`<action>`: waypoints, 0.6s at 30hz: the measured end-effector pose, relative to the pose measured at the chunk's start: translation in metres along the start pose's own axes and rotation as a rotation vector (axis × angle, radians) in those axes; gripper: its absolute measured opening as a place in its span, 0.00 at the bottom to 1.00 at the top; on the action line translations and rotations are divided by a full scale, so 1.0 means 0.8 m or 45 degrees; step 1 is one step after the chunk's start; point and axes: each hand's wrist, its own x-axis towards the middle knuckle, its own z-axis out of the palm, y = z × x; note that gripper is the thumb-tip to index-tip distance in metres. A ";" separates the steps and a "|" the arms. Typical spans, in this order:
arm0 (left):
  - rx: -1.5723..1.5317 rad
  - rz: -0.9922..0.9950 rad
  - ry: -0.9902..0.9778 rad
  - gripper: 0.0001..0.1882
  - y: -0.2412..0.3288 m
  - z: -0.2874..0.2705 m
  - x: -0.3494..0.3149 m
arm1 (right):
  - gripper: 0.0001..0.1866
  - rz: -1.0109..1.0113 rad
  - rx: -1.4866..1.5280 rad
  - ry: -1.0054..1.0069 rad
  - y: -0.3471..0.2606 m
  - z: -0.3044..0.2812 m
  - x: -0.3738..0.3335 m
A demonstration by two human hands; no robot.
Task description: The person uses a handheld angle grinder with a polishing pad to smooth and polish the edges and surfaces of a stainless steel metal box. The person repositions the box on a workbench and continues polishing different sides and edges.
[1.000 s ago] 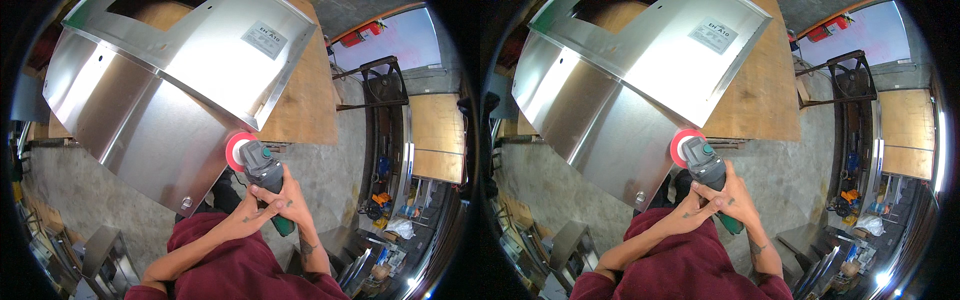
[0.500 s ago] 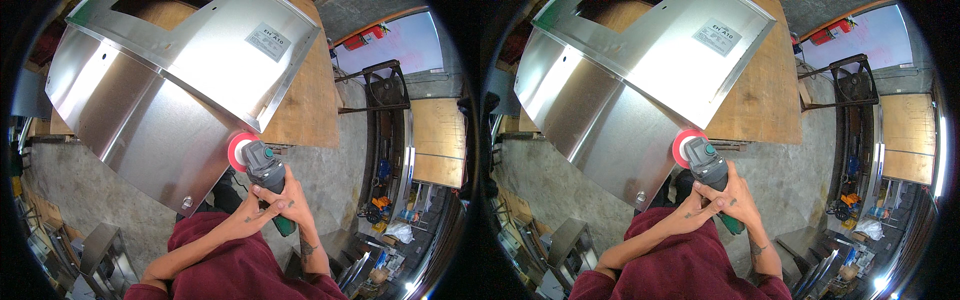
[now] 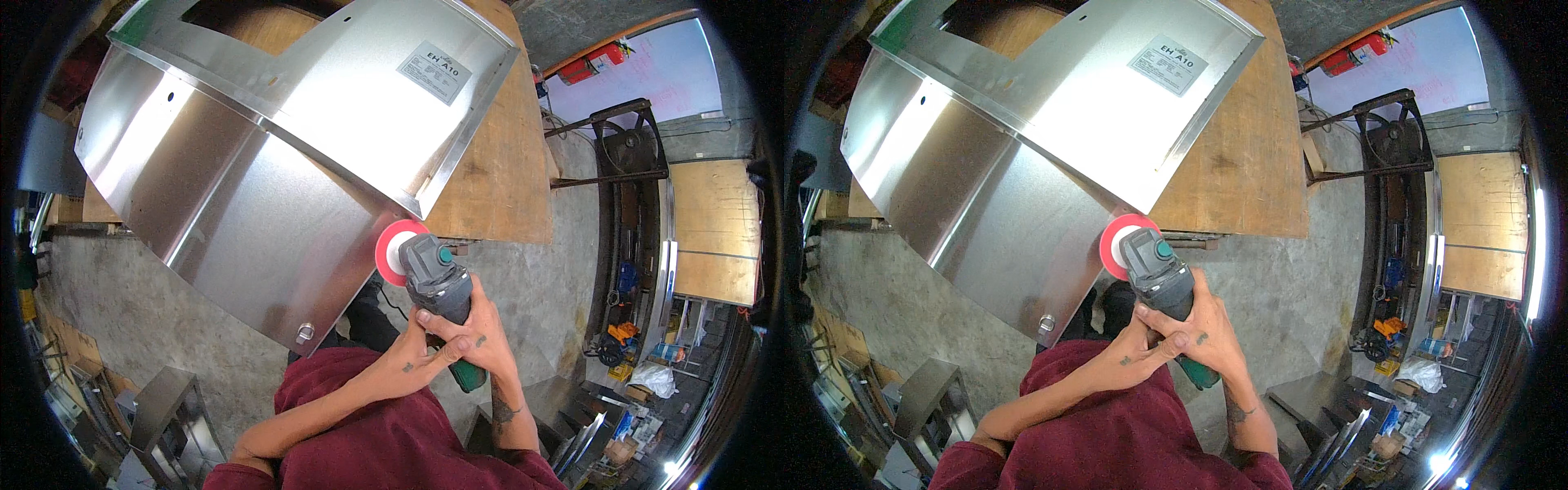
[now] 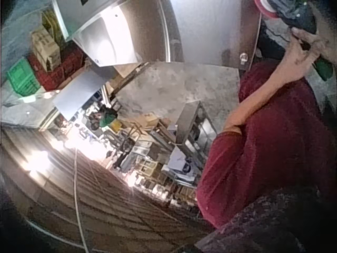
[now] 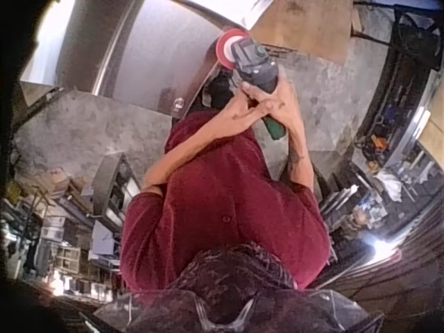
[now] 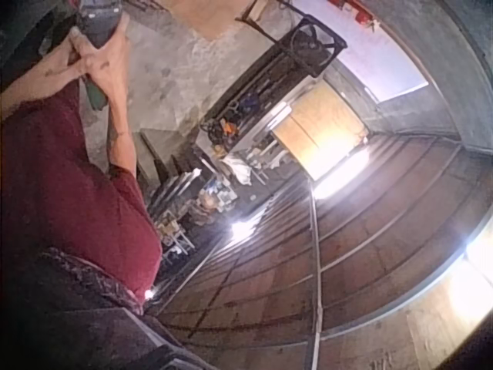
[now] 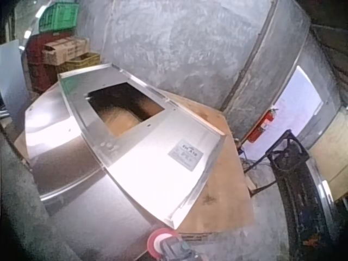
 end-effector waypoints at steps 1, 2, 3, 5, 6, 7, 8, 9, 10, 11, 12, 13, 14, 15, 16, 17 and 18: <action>-0.012 0.028 0.007 0.54 0.003 0.001 0.000 | 0.48 0.011 -0.019 -0.001 -0.002 -0.002 -0.001; -0.014 0.027 0.009 0.54 0.003 0.002 -0.001 | 0.48 0.016 -0.006 0.000 -0.007 -0.003 -0.003; -0.016 0.026 0.008 0.54 0.001 0.003 -0.002 | 0.48 0.022 0.008 0.002 -0.011 -0.004 -0.005; -0.003 0.038 0.011 0.54 0.002 0.003 -0.002 | 0.48 0.027 0.019 0.004 -0.015 -0.006 -0.007; 0.009 0.052 0.016 0.54 0.006 0.005 -0.003 | 0.48 0.027 0.016 0.002 -0.016 -0.007 -0.009; 0.022 0.066 0.022 0.55 0.009 0.006 -0.004 | 0.48 0.027 0.012 0.000 -0.016 -0.008 -0.010; 0.008 0.061 0.015 0.55 0.012 0.007 -0.004 | 0.48 0.019 0.022 0.006 -0.017 -0.008 -0.011; -0.005 0.057 0.010 0.55 0.014 0.008 -0.004 | 0.48 0.011 0.033 0.010 -0.018 -0.008 -0.012; -0.018 0.052 0.004 0.55 0.015 0.008 -0.004 | 0.48 0.002 0.044 0.014 -0.019 -0.008 -0.013; -0.015 0.058 0.012 0.55 0.015 0.008 -0.004 | 0.48 0.001 0.044 0.012 -0.019 -0.008 -0.013; -0.012 0.064 0.021 0.55 0.014 0.009 -0.004 | 0.48 -0.001 0.044 0.009 -0.020 -0.008 -0.013; -0.010 0.070 0.030 0.55 0.013 0.009 -0.005 | 0.48 -0.002 0.044 0.007 -0.021 -0.008 -0.014; 0.013 0.073 0.031 0.55 0.010 0.008 -0.005 | 0.48 0.004 0.038 0.005 -0.021 -0.008 -0.013; 0.035 0.075 0.029 0.55 0.007 0.007 -0.004 | 0.49 0.012 0.032 0.004 -0.021 -0.008 -0.013; 0.058 0.078 0.028 0.55 0.004 0.006 -0.003 | 0.49 0.019 0.027 0.004 -0.021 -0.008 -0.013; 0.044 0.069 0.025 0.55 0.002 0.005 -0.003 | 0.49 0.025 0.017 0.001 -0.021 -0.008 -0.013; 0.030 0.062 0.024 0.55 0.002 0.005 -0.002 | 0.49 0.029 0.007 -0.004 -0.021 -0.008 -0.011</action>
